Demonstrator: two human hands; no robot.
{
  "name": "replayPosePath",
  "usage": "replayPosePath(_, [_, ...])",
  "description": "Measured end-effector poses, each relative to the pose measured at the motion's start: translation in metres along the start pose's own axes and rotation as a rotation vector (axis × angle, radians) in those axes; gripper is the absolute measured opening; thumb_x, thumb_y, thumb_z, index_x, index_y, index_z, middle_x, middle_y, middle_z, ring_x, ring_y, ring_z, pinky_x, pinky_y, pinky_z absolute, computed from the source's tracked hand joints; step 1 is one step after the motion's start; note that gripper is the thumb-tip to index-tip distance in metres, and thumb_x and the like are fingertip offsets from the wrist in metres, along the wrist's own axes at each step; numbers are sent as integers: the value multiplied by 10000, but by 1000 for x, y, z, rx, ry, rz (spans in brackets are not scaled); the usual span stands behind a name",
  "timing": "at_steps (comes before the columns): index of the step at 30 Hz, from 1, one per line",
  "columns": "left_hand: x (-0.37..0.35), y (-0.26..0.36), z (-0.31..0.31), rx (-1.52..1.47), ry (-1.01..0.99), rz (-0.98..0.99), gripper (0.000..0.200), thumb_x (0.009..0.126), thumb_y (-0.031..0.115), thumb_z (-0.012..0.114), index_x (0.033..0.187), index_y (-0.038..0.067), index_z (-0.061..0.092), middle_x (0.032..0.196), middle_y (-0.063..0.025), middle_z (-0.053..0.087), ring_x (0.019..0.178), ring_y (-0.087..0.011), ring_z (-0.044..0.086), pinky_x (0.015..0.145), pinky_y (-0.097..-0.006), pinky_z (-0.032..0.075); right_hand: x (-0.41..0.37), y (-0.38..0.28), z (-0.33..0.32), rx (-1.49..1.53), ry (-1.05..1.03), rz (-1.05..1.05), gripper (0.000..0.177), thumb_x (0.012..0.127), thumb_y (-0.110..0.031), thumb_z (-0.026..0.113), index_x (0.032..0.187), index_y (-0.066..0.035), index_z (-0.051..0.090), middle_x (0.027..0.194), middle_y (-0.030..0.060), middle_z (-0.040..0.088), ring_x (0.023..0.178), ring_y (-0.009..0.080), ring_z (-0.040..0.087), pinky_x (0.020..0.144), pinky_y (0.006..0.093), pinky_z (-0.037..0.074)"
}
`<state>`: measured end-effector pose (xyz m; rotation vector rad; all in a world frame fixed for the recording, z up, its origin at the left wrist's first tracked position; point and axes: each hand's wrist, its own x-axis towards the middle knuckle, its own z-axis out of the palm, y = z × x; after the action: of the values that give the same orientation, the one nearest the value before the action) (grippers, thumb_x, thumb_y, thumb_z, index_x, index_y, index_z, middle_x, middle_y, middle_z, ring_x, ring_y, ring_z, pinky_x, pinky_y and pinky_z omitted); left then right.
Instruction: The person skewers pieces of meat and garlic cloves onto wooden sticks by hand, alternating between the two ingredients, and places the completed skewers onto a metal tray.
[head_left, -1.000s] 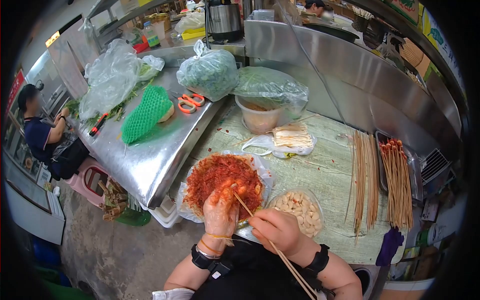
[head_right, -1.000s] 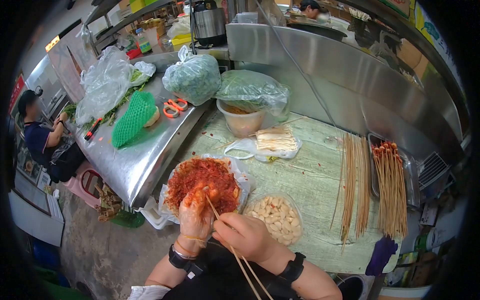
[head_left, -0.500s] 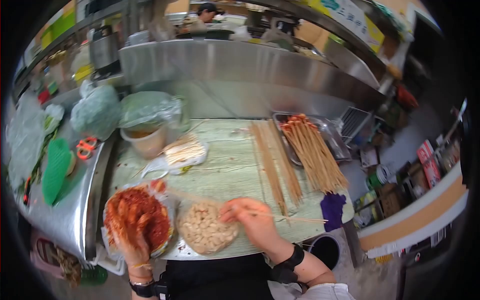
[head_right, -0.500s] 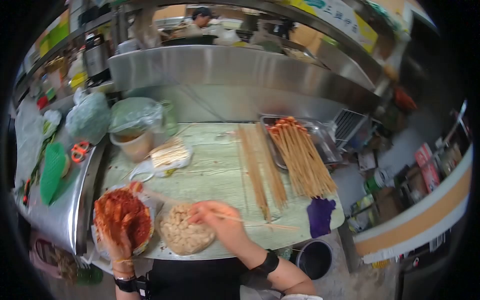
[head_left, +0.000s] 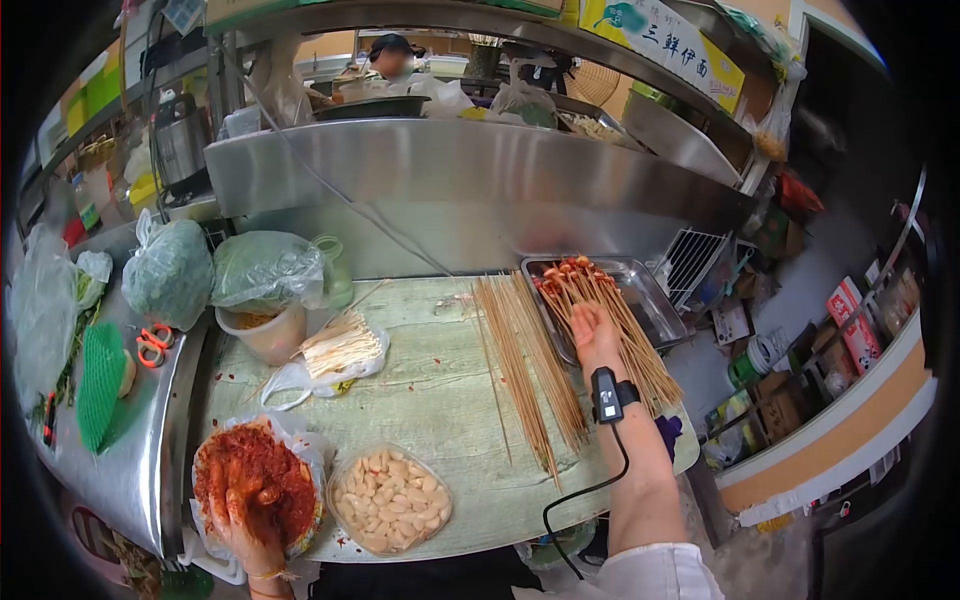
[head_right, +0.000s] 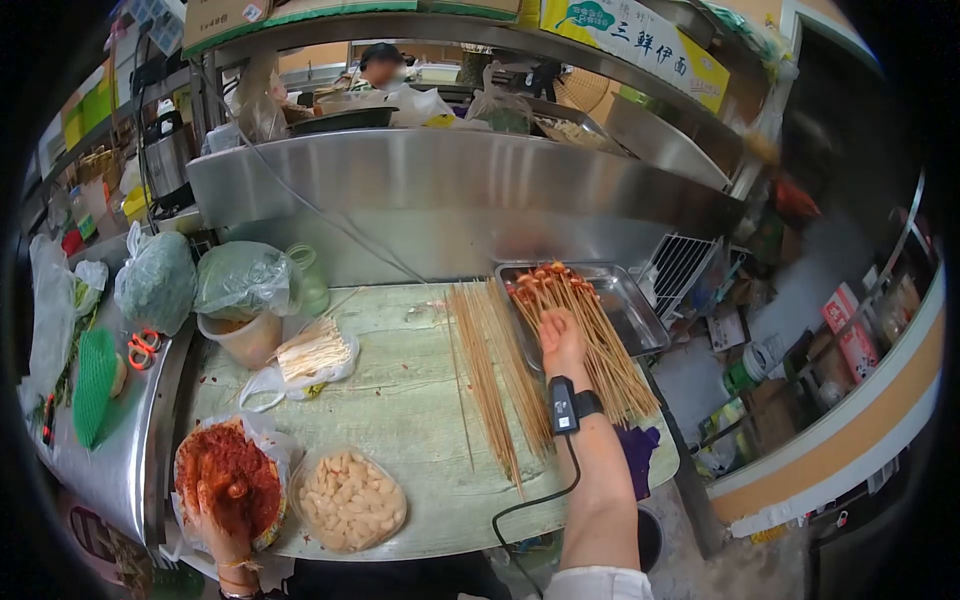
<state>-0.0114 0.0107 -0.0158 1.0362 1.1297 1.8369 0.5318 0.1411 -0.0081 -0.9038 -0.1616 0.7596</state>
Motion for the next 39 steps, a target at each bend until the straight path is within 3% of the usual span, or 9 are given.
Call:
replayPosePath(8, [-1,-5,-10,-1,50,-168,392,916,110,472,1296,25,424,1306,-116,452,1171,-260,465,934,-372,428,-11,23,-1,29,58,69,331,934,-245,497,1184,-27,498,1024,119,602,931,217,604,797,304,493])
replayPosePath(10, [-3,-6,-13,90,-14,-73,372,929,138,479,1289,57,428,1282,-108,482,1135,-266,501,911,-379,446,-12,21,-9,-332,-373,300,249,911,-190,536,1098,-31,577,881,79,646,799,199,634,684,287,517])
replayPosePath(12, [-2,7,3,-296,-84,-141,374,935,171,492,1289,68,429,1266,-103,501,1113,-255,523,908,-385,453,-50,25,10,-512,-387,227,207,830,-167,622,937,9,645,790,114,665,722,213,654,615,307,516])
replayPosePath(15, [-4,7,4,-293,-66,-149,380,934,179,503,1290,70,431,1246,-99,521,1090,-238,541,876,-368,476,-72,40,19,-1869,-407,-471,280,685,-194,684,783,67,651,820,272,629,796,359,639,717,409,509])
replayPosePath(18, [-4,7,2,-290,-62,-160,386,929,176,512,1289,61,435,1238,-93,529,1070,-228,553,852,-352,489,-54,63,5,-2035,-376,-655,257,683,-212,729,737,31,665,682,183,651,622,261,654,637,365,511])
replayPosePath(25, [-3,10,9,-268,7,-118,354,921,112,494,1255,0,455,1124,-119,579,890,-197,605,710,-323,522,-58,31,17,-1721,-427,-76,166,736,-144,689,643,-12,653,560,85,615,528,146,625,521,281,471])
replayPosePath(31, [3,15,13,-278,-54,-128,256,907,113,506,1139,13,549,1043,-90,622,877,-172,614,772,-304,511,-86,13,11,-1156,-481,-119,92,797,-96,545,753,-33,596,606,27,528,543,160,534,488,332,474])
replayPosePath(34, [4,-8,-14,-3,-57,-57,276,890,81,461,1122,-23,567,1066,-99,619,933,-175,603,836,-306,499,-114,-23,47,-1379,-600,-51,92,823,-118,505,792,-56,565,659,8,510,544,122,526,458,256,452])
replayPosePath(39, [8,12,-10,-307,-129,-152,370,926,69,455,1279,-43,450,1222,-127,555,1052,-180,572,902,-294,467,-131,-46,38,-732,-438,-347,200,927,-223,520,1066,-79,521,640,-47,405,476,19,383,390,152,324])
